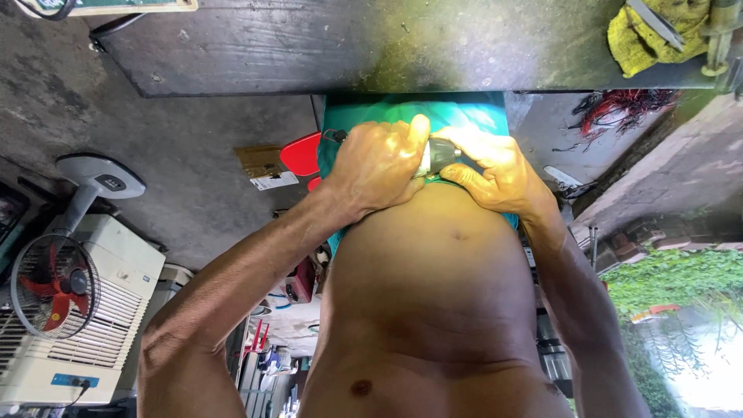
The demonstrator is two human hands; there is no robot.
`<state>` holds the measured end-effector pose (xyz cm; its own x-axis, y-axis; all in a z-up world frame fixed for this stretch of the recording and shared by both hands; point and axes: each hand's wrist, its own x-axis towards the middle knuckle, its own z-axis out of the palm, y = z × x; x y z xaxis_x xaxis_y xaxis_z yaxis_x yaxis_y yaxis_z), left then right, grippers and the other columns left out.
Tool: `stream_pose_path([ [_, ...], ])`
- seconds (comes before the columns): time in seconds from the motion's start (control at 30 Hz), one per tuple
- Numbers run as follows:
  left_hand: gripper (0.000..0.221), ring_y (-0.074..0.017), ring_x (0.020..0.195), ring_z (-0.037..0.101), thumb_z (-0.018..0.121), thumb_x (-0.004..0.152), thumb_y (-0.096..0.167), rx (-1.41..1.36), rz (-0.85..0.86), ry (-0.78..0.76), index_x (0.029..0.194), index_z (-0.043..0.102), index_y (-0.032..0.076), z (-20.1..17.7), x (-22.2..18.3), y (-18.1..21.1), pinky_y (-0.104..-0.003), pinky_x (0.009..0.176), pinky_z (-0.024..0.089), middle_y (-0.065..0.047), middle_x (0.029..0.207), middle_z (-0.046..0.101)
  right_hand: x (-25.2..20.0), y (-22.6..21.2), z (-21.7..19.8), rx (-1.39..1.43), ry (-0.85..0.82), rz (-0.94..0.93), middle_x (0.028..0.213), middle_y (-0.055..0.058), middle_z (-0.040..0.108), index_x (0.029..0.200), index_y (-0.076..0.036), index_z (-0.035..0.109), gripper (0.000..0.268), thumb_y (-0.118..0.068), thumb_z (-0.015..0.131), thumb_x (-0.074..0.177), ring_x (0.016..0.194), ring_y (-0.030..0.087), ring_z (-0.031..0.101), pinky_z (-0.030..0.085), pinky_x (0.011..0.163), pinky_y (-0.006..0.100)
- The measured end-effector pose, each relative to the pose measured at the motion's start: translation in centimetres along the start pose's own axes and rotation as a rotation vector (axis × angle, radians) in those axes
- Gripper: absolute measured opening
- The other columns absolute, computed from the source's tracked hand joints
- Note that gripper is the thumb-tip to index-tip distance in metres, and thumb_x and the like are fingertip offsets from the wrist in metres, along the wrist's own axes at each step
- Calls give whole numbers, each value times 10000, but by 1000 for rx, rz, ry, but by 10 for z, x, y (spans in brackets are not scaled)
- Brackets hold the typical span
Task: Securing screws on a small motor housing using an electric screwdriver while sitting on the floor.
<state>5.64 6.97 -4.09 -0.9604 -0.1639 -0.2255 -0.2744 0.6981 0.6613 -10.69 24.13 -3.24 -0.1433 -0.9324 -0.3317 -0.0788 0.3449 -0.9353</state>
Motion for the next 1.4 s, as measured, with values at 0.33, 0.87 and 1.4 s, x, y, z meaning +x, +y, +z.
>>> stream_pose_path([
  [0.33, 393, -258, 515, 621, 767, 646, 421, 52, 40, 8, 806, 560, 127, 1, 0, 3, -391, 519, 511, -47, 624, 538, -4, 7, 0, 19, -8, -14, 1191, 251, 717, 1333, 50, 658, 439, -144, 745, 949, 994, 439, 717, 573, 730, 527],
  [0.87, 614, -445, 769, 721, 767, 768, 445, -431, -278, -196, 1210, 485, 125, -32, 31, 0, -567, 690, 555, -142, 787, 690, 25, 2, 3, -45, 228, -38, 991, 192, 659, 1035, 22, 658, 128, -104, 660, 1013, 947, 441, 643, 507, 884, 553],
  [1.4, 601, -324, 711, 710, 843, 753, 153, -988, -479, 95, 1249, 516, 244, -45, 49, 22, -386, 633, 559, -166, 844, 689, 42, -25, 2, -128, 444, -122, 1245, 238, 608, 1273, 83, 606, 934, -508, 988, 659, 1185, 404, 630, 516, 1026, 501],
])
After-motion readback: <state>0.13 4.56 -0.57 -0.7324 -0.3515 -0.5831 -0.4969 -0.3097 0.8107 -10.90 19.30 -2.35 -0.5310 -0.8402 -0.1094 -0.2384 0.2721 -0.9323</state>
